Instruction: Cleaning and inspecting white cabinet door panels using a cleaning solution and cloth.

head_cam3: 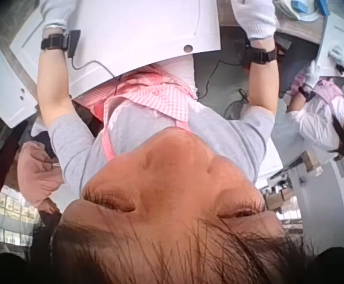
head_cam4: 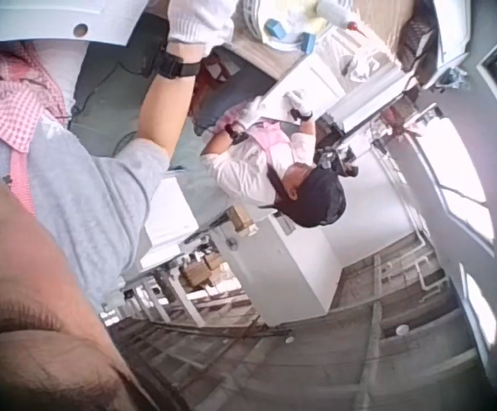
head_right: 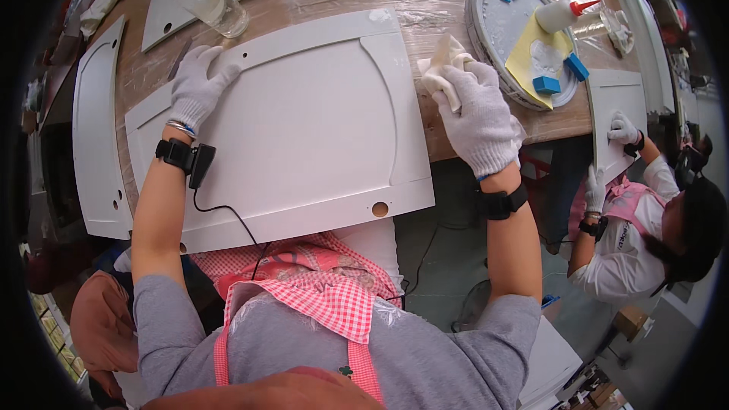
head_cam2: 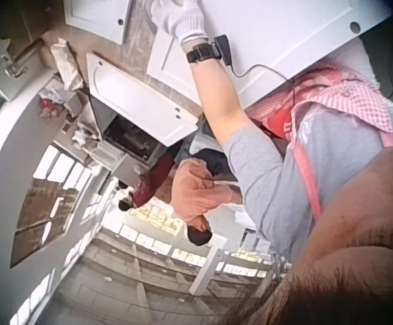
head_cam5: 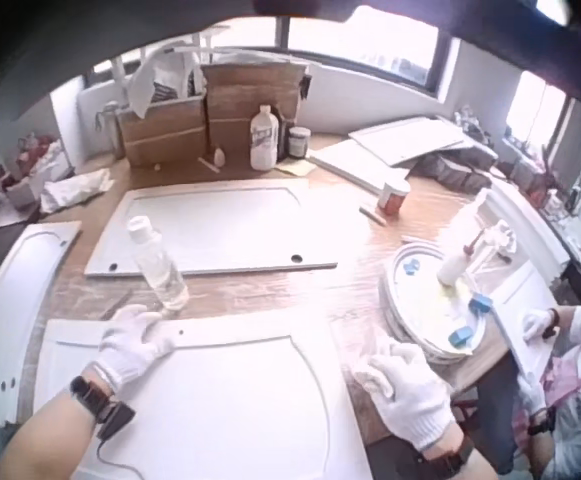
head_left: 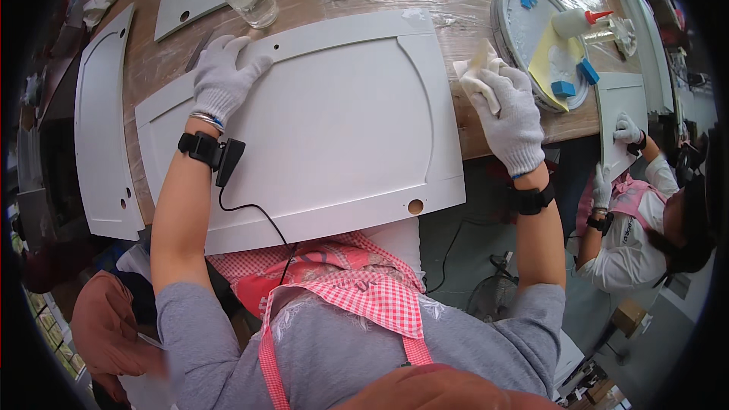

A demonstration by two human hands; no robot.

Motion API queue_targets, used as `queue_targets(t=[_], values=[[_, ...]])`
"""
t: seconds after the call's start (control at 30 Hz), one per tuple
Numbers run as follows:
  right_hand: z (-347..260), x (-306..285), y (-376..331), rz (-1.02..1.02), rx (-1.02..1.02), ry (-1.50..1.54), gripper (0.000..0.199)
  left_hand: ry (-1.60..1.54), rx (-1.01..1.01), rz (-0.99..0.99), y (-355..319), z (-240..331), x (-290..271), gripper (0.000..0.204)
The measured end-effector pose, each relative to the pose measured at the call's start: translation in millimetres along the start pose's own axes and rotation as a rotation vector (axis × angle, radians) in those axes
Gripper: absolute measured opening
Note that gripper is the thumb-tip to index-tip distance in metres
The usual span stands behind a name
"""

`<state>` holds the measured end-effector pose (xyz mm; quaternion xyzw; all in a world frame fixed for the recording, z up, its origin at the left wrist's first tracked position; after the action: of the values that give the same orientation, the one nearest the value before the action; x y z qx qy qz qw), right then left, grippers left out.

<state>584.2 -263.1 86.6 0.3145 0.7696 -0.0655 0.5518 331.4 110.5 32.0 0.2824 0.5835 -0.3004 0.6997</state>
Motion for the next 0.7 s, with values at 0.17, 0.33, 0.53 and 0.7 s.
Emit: queue_targets(t=[0.17,0.33,0.53,0.7], values=[[-36,60,81,-0.132,-0.061,-0.096,0.026,0.088,0.128,0.104,-9,9,9,0.063],[-15,81,125,-0.077,0.007,-0.187,0.027,0.102,0.126,0.143,-11,11,16,0.062],[-47,53,33,-0.055,-0.016,-0.155,0.021,0.039,0.089,0.085,-16,15,7,0.062],[-30,68,114,-0.088,0.135,-0.278,0.025,0.048,0.091,0.11,-11,19,9,0.061]])
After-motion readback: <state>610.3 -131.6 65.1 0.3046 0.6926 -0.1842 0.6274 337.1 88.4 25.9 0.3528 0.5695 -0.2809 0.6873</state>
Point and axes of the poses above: each hand's wrist, its own y-axis towards the middle knuckle, its own x-axis out of the palm, z = x × y, the point moved 3 cm from there along y, towards the middle knuckle
